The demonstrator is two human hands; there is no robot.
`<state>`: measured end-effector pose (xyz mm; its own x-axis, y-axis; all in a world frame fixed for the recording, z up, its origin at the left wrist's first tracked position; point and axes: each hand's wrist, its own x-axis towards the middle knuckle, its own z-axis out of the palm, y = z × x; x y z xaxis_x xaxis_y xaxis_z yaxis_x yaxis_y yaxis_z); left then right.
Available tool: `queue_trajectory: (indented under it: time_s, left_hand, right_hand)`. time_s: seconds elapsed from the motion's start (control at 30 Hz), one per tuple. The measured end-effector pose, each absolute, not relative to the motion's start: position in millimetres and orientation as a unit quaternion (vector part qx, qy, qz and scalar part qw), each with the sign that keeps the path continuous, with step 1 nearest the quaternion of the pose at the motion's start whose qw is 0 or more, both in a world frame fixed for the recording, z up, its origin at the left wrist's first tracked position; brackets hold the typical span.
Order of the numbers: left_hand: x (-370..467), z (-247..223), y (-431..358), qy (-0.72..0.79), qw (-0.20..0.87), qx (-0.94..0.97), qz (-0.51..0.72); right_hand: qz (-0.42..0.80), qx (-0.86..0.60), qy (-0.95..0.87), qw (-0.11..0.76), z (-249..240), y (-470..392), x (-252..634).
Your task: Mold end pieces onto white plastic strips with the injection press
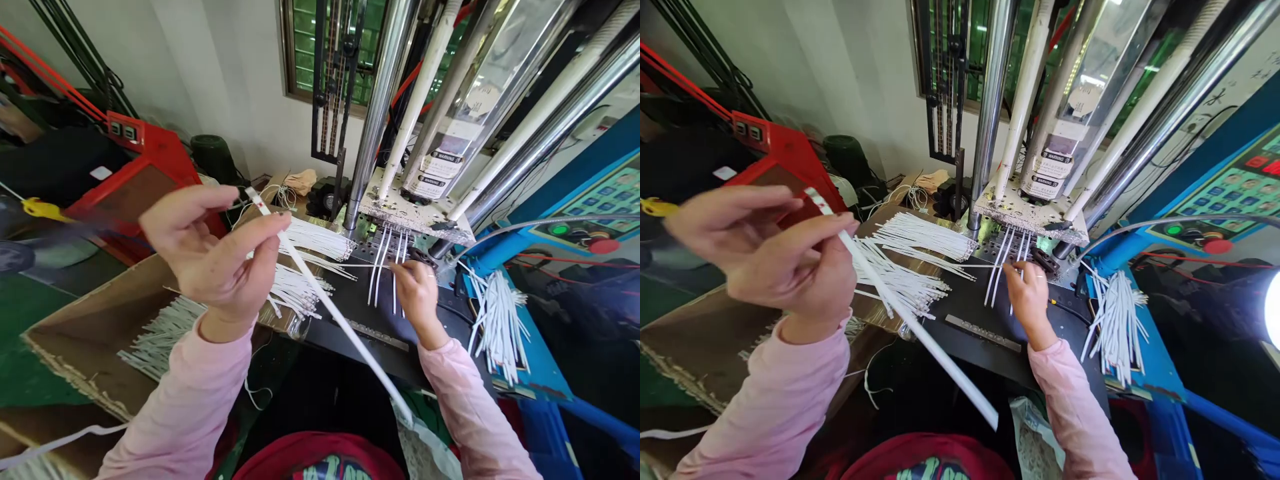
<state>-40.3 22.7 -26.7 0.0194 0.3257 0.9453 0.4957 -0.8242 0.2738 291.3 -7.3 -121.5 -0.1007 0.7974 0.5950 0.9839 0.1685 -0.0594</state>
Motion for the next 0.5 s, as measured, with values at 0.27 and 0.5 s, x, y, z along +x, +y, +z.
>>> queue_trajectory:
  time_s: [0.27, 0.5]
  left_hand:
    - [26, -121, 1, -0.213, -0.289, -0.809, -0.466]
    - [58, -177, -18, -0.261, -0.364, -0.810, -0.378]
  right_hand:
    - [-0.225, -0.658, -0.455, 0.556, -105, -80, 344]
    - [0.095, -0.659, -0.613, 0.426, -150, -122, 294]
